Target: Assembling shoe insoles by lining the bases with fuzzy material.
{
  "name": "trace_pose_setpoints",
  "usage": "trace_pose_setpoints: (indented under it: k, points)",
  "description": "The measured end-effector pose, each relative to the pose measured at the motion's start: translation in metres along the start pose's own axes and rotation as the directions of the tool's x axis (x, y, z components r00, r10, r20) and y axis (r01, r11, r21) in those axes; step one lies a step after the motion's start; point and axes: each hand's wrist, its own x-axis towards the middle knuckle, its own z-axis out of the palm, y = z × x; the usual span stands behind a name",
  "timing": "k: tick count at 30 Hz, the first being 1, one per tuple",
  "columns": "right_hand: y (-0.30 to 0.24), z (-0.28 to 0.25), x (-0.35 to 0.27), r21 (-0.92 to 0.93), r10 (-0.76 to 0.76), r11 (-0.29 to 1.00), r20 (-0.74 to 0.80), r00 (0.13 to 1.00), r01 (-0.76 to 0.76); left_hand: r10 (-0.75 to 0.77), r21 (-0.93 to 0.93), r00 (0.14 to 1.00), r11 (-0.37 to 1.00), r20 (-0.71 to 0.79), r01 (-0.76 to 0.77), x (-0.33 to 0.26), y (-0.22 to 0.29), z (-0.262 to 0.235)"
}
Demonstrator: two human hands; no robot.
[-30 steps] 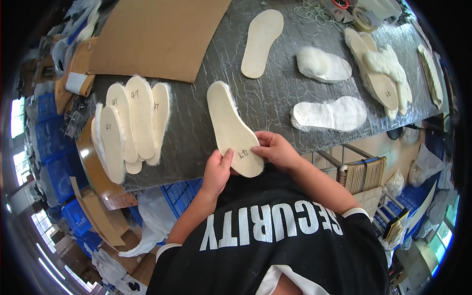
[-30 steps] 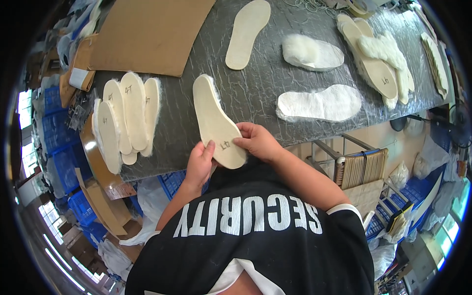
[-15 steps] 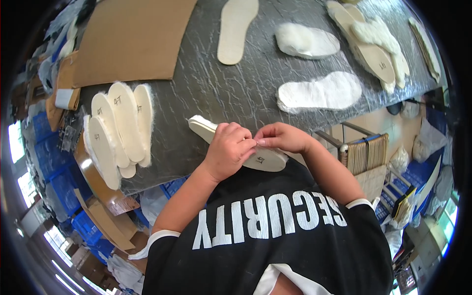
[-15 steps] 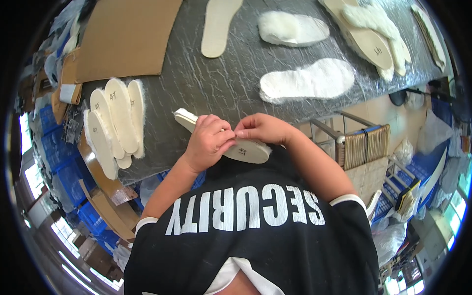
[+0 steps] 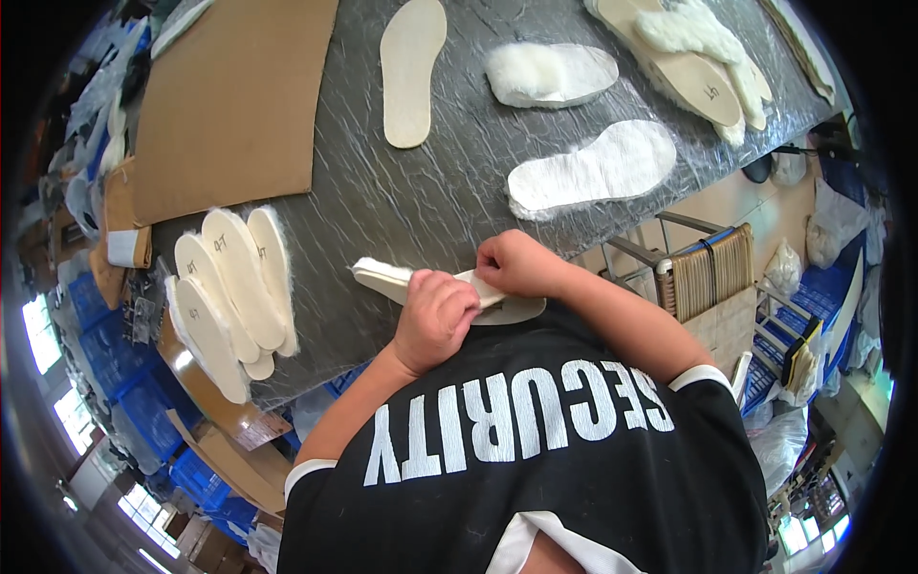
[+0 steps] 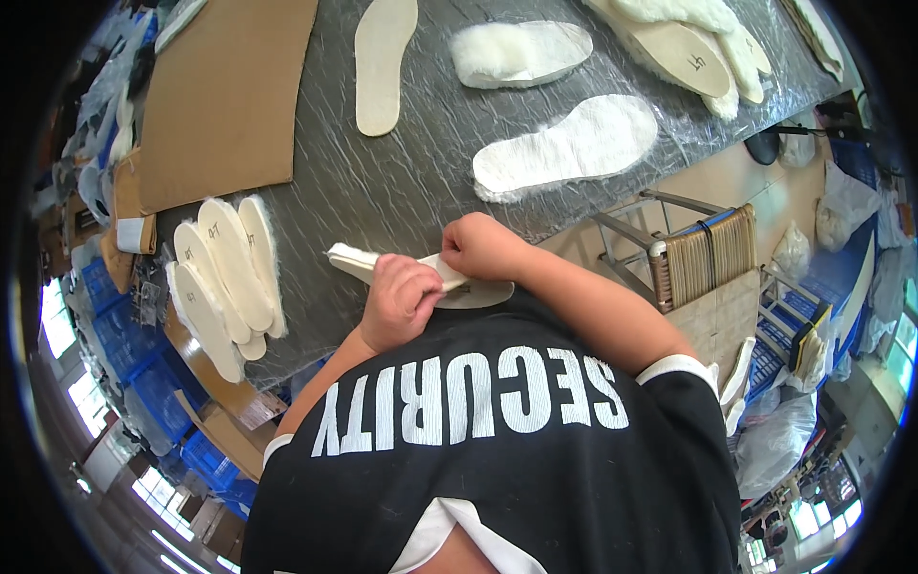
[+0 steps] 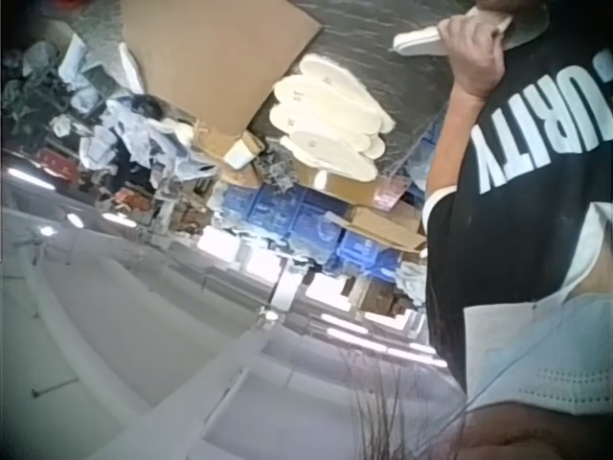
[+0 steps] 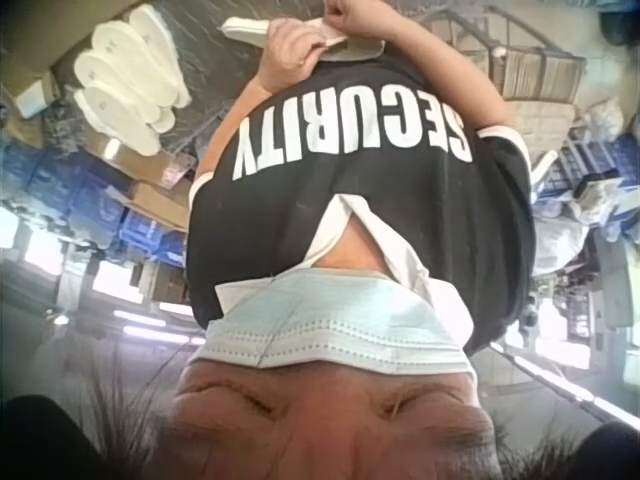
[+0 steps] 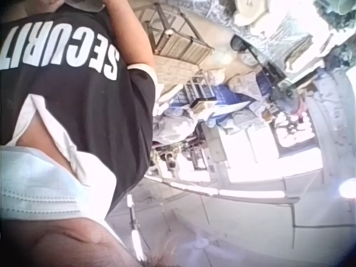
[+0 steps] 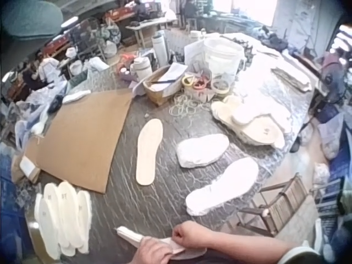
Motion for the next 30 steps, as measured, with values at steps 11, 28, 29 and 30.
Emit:
trace_pose_setpoints:
  k: [11, 28, 29, 30]
  points:
    - [0.0, -0.012, 0.003, 0.244, -0.014, 0.97, 0.043, 0.999, 0.003, -0.222, -0.01, 0.958, 0.974, 0.185, 0.227, 0.021, -0.006, -0.025]
    - [-0.029, -0.031, 0.03, -0.122, -0.007, 0.991, 0.409, 0.913, 0.062, 0.201, 0.016, 0.966, 0.978, 0.164, -0.206, 0.035, -0.016, -0.019]
    - [-0.03, -0.03, 0.031, -0.17, -0.01, 0.981, 0.438, 0.899, 0.093, 0.228, 0.005, 0.959, 0.973, 0.171, -0.232, 0.033, -0.017, -0.017]
    - [-0.03, -0.027, 0.029, -0.173, -0.009, 0.98, 0.438, 0.899, 0.094, 0.236, 0.02, 0.958, 0.97, 0.16, -0.243, 0.031, -0.017, -0.017]
